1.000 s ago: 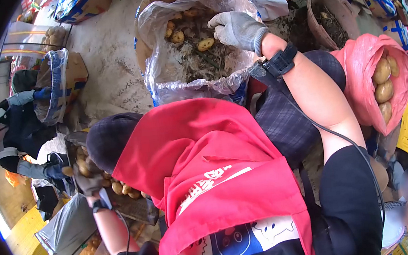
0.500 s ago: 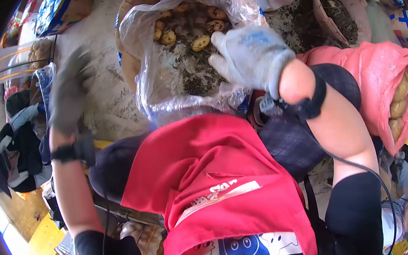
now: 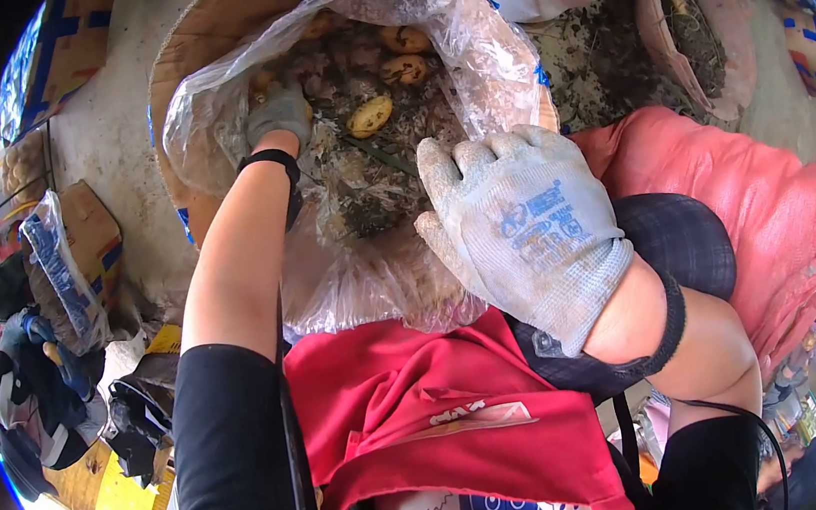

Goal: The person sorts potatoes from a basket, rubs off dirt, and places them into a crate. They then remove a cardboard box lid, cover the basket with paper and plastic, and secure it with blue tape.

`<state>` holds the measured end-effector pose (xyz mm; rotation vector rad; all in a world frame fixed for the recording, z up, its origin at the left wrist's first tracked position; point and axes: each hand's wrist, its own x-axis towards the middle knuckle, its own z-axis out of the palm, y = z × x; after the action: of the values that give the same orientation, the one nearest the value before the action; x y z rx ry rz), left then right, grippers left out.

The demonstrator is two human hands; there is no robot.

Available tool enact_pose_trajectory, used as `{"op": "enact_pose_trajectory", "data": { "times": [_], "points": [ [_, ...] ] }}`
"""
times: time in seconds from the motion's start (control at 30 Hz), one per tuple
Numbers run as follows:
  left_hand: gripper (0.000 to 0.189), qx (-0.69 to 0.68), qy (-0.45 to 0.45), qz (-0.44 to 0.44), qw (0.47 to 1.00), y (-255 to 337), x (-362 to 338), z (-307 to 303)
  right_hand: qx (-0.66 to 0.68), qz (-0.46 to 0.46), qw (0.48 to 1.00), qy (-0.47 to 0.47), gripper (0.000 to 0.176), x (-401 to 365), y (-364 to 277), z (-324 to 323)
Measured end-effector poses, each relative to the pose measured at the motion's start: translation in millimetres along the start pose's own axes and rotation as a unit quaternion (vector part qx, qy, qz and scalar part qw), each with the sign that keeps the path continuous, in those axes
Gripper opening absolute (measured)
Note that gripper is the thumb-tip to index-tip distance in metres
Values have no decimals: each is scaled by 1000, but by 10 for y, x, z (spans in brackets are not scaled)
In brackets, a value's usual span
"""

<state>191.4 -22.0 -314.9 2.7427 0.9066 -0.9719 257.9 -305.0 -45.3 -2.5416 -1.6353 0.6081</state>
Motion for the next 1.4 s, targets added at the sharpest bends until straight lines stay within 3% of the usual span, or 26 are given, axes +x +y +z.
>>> {"op": "enact_pose_trajectory", "data": {
  "times": [0.07,0.17,0.27,0.33,0.37,0.43,0.47,0.53,0.63,0.7,0.77,0.8,0.83,0.9,0.93,1.03,1.07,1.1,1.13,1.17,1.2,1.23,1.27,1.4],
  "points": [
    [43,55,-37,4,998,11,-28,-49,-1,-3,1000,-8,43,33,3,-2],
    [44,23,-21,16,999,-28,-22,-22,-13,-9,1000,-8,42,47,-9,-20],
    [51,-35,-29,74,996,-99,-323,-473,-21,-7,1000,4,43,15,-34,-45],
    [52,-300,-120,128,938,-124,-689,-885,-23,-7,999,21,45,-35,-42,-41],
    [52,-299,-110,128,939,-162,-856,-971,-27,-9,999,29,45,-56,-55,-58],
    [58,-574,-89,224,782,-244,-1245,-1107,-15,8,1000,-25,45,-110,-95,-103],
    [58,-574,-79,226,783,-288,-1460,-1186,-12,12,999,-39,44,-137,-116,-99],
    [66,-650,-55,269,708,-338,-1931,-1328,10,2,999,-31,41,-207,-173,-111],
    [66,-657,24,329,678,-309,-2510,-1282,81,14,996,-39,43,-273,-329,-154],
    [75,-662,25,311,682,-203,-2907,-1295,384,-6,921,68,44,-275,-406,33],
    [83,-685,80,306,656,-112,-3227,-1288,394,-30,912,112,46,-324,-506,2],
    [89,-674,19,266,689,-123,-3328,-1296,402,-59,899,162,44,-356,-549,33],
    [89,-674,24,267,688,-114,-3407,-1267,410,-88,883,210,43,-377,-580,54],
    [86,-723,6,219,655,-71,-3503,-1149,441,-90,869,206,43,-405,-590,60],
    [85,-708,65,232,664,-39,-3499,-1051,451,-103,863,203,46,-407,-583,55],
    [85,-717,92,285,629,44,-3488,-990,434,-102,874,195,54,-453,-678,45],
    [85,-669,142,294,668,49,-3400,-887,414,-109,877,218,54,-442,-700,86],
    [85,-672,142,294,665,53,-3391,-882,394,-116,880,240,55,-440,-717,115],
    [87,-694,107,293,649,49,-3387,-890,435,-71,874,205,43,-463,-746,48],
    [88,-715,73,289,632,39,-3392,-911,434,-70,875,202,43,-382,-687,128],
    [89,-691,73,267,668,22,-3449,-969,506,-46,842,183,36,-242,-572,270],
    [89,-694,72,264,666,15,-3459,-991,574,-21,802,162,28,-164,-545,284],
    [89,-709,63,272,648,14,-3455,-1007,556,-36,816,154,19,-151,-512,296],
    [87,-761,62,284,580,-45,-3296,-950,588,-14,805,81,20,-84,-505,178]
  ]
}}
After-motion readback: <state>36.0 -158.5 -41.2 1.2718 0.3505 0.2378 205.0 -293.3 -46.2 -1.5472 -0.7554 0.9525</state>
